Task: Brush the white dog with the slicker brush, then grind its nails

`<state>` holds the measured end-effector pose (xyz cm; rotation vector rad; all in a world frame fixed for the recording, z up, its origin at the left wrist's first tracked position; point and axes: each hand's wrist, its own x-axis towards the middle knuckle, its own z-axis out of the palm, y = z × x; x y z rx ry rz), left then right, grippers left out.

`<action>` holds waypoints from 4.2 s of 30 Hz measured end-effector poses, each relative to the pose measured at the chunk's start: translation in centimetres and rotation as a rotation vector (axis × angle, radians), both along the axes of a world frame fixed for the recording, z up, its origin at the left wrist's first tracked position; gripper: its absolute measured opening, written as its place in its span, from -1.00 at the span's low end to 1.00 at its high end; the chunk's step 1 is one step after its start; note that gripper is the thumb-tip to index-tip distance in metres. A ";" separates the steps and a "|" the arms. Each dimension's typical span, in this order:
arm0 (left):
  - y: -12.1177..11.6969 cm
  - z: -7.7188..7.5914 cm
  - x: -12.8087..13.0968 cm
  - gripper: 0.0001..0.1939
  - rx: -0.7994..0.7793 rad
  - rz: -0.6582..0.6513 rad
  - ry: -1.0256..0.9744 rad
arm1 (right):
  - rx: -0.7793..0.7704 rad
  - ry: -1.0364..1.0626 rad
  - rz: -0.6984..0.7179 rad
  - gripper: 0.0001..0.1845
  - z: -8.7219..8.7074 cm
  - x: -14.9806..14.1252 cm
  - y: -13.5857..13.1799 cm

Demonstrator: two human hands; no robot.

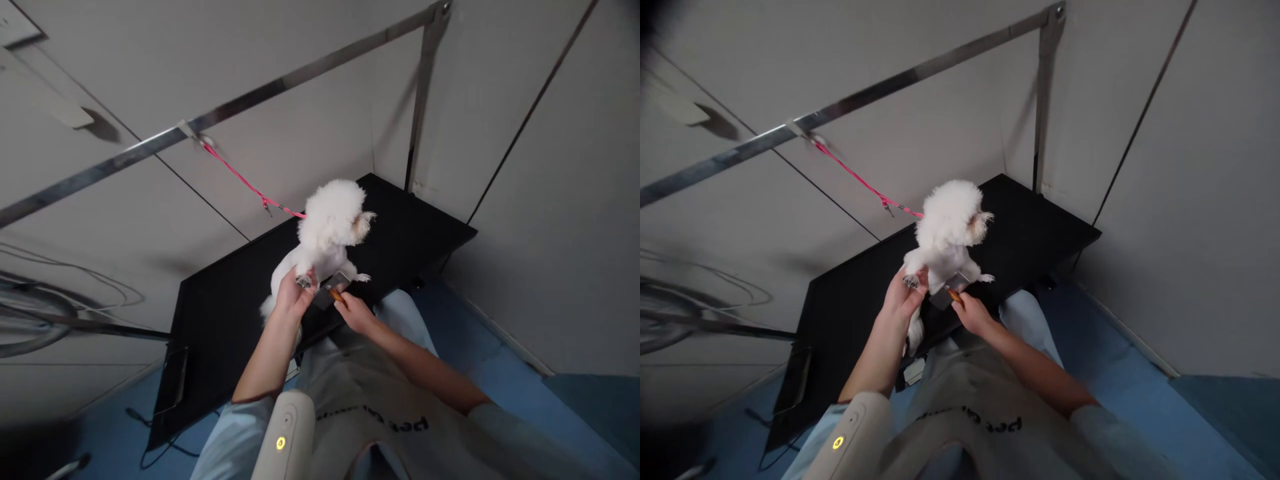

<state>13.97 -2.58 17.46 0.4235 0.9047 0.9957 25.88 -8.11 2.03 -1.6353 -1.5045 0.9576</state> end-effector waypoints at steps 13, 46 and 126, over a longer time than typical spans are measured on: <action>-1.4 8.8 0.2 -0.86 -0.217 -0.321 -0.213 | 0.230 0.012 -0.008 -0.76 4.2 -2.8 0.3; -5.6 15.1 0.3 -0.92 0.019 -0.666 -0.029 | 0.287 -0.197 0.013 -0.76 10.8 0.5 -5.1; -8.5 11.5 -1.2 -0.76 0.580 -0.637 0.030 | -0.315 -0.322 -0.069 -0.60 -1.6 5.2 -7.2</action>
